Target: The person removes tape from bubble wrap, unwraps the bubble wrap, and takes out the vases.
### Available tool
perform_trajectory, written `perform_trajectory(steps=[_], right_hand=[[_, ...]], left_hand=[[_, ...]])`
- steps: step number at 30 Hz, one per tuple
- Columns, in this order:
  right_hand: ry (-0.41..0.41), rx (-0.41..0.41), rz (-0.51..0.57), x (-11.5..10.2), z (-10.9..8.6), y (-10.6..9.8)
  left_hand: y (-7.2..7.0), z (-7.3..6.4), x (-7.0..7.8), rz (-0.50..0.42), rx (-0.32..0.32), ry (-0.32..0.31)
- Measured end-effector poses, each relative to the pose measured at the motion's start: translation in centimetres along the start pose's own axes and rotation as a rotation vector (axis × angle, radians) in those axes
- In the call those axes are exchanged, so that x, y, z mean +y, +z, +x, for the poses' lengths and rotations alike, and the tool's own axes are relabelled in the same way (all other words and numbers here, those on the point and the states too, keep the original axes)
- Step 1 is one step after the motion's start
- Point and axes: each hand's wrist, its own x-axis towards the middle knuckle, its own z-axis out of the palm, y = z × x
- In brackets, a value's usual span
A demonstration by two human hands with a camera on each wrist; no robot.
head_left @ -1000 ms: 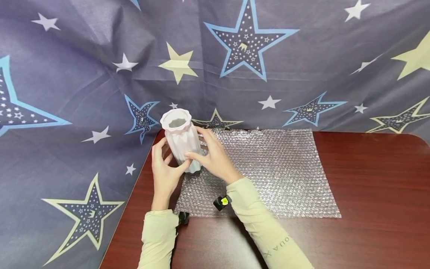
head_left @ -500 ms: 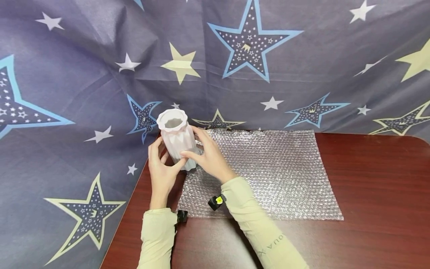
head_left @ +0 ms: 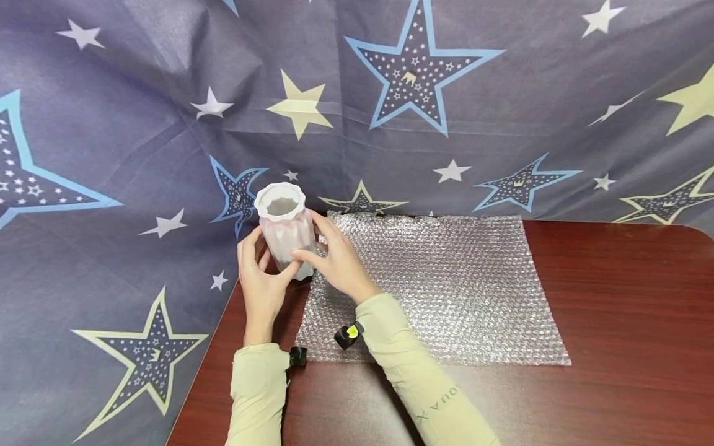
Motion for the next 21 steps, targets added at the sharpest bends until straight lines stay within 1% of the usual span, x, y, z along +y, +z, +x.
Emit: perform_trajectory(steps=[5, 8, 10, 16, 21], right_hand=[[0.013, -0.005, 0.004, 0.0, 0.1, 0.2], [0.019, -0.014, 0.014, -0.1, 0.3, 0.3], [0.022, -0.017, 0.016, -0.1, 0.4, 0.5], [0.043, -0.034, 0.025, 0.0, 0.8, 1.0], [0.061, -0.048, 0.053, 0.1, 1.0, 1.6]], left_hand=[[0.0, -0.2, 1.8, -0.013, 0.003, 0.004], [0.0, -0.2, 2.2, -0.016, 0.012, 0.002], [0.0, 0.0, 1.6, -0.014, 0.020, -0.002], [-0.4, 0.5, -1.2, -0.026, 0.042, -0.010], [-0.7, 0.7, -1.9, -0.041, 0.053, -0.008]])
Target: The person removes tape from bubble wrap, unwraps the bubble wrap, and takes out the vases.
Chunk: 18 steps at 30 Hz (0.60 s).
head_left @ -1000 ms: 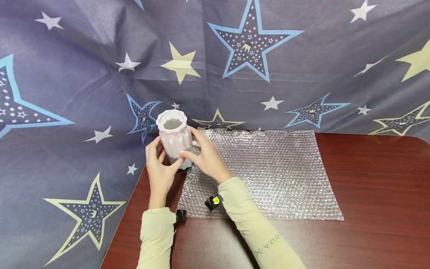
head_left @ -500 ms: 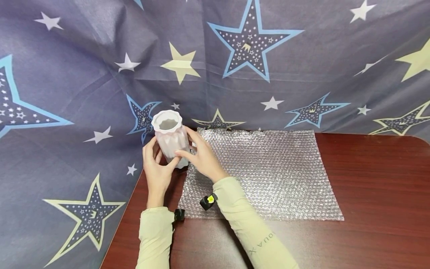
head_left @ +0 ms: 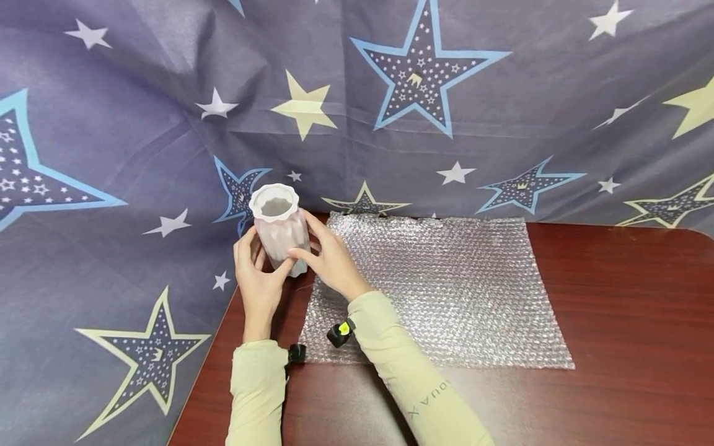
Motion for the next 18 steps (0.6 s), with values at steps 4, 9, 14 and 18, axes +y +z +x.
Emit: perform_trajectory(steps=[4, 9, 14, 18], right_hand=[[0.019, -0.008, -0.005, 0.0, 0.0, 0.2], [0.036, -0.021, 0.005, 0.2, 0.0, 0.4], [0.041, -0.018, 0.003, 0.5, 0.1, 0.7], [0.048, -0.011, -0.033, 0.8, 0.0, 0.8]], left_hand=[[-0.1, 0.0, -0.2, -0.002, 0.001, -0.005], [-0.2, -0.1, -0.4, 0.000, 0.002, -0.031], [-0.1, -0.1, -0.1, 0.006, -0.004, -0.060], [0.0, -0.2, 1.3, 0.005, -0.016, -0.080]])
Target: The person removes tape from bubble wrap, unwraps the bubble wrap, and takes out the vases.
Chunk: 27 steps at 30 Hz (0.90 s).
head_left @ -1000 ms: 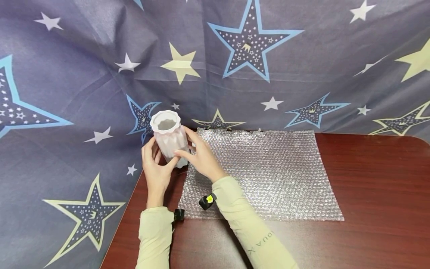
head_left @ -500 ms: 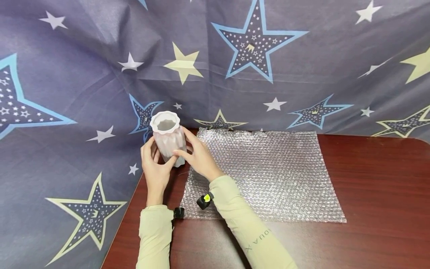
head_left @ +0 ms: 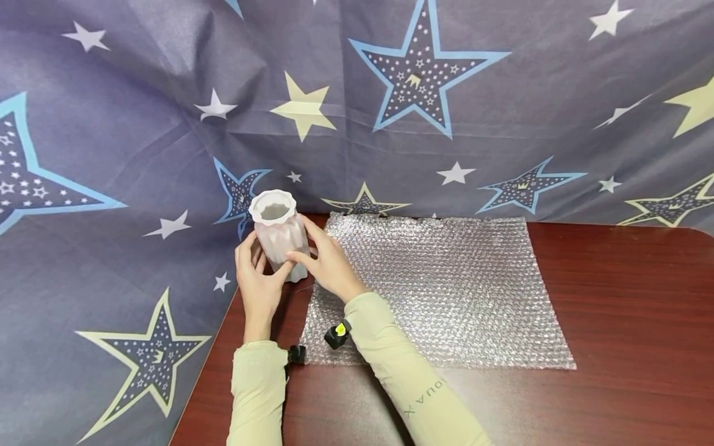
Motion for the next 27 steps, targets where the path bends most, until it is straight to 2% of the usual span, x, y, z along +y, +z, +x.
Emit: perform_trajectory(steps=[3, 6, 10, 17, 24, 27], right_hand=[[0.006, 0.000, -0.022, 0.2, -0.1, 0.1], [0.006, 0.002, -0.037, 0.4, -0.1, 0.3], [0.003, 0.006, -0.062, 0.6, 0.0, 0.6], [0.034, -0.002, -0.172, 0.7, -0.2, 1.3], [0.010, 0.003, -0.205, 1.0, -0.3, 1.7], [-0.005, 0.015, -0.215, 1.2, -0.3, 1.7]], left_hand=[[0.1, -0.3, 0.9, -0.002, -0.008, -0.017], [0.0, -0.4, 1.2, -0.002, -0.010, -0.034], [-0.1, -0.5, 0.9, 0.003, -0.008, -0.052], [-0.5, -0.6, 0.1, 0.017, -0.010, -0.075], [-0.9, -0.1, -3.5, -0.007, 0.018, -0.078], [-0.9, 0.0, -4.1, -0.011, 0.018, -0.068]])
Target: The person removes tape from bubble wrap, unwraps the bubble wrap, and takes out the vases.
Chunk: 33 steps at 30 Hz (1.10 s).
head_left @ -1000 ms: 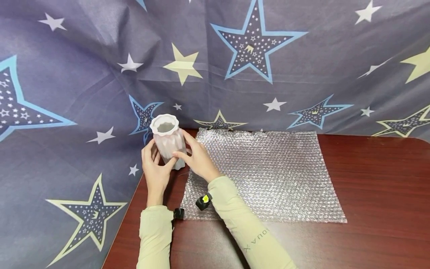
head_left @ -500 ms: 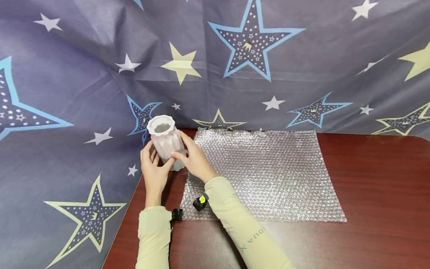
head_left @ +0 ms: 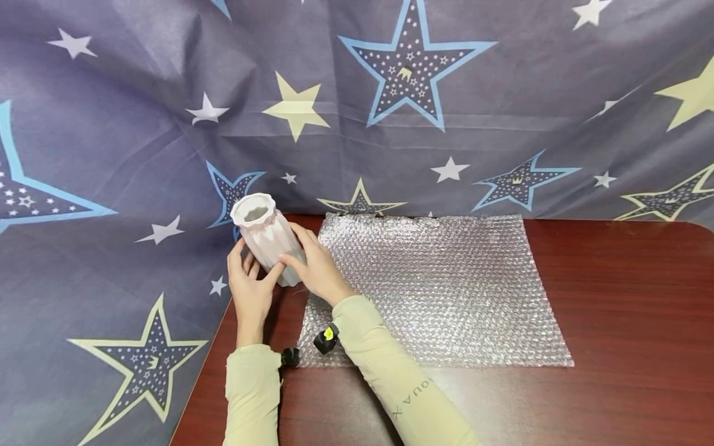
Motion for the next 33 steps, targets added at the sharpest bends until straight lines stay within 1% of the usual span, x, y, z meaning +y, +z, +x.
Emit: perform_trajectory(steps=[4, 11, 18, 24, 30, 33], right_hand=[[-0.001, 0.005, 0.002, 0.0, 0.0, -0.2], [0.010, -0.010, 0.002, 0.0, 0.0, -0.3], [0.019, -0.014, -0.017, 0.0, -0.1, -0.3], [-0.021, -0.008, 0.002, 0.0, 0.1, -0.5], [-0.025, -0.010, 0.021, -0.4, 0.1, -1.1], [-0.034, -0.011, 0.010, -0.8, 0.0, -1.4]], left_hand=[[0.1, 0.1, 0.1, 0.002, -0.007, 0.003], [0.0, 0.0, 0.3, 0.011, -0.011, 0.003], [-0.1, -0.1, 0.4, 0.046, -0.008, 0.002], [0.0, 0.0, 0.3, 0.053, -0.010, 0.010], [-0.2, 0.0, 0.4, 0.041, 0.003, 0.026], [-0.3, 0.0, 0.8, 0.024, 0.029, 0.038]])
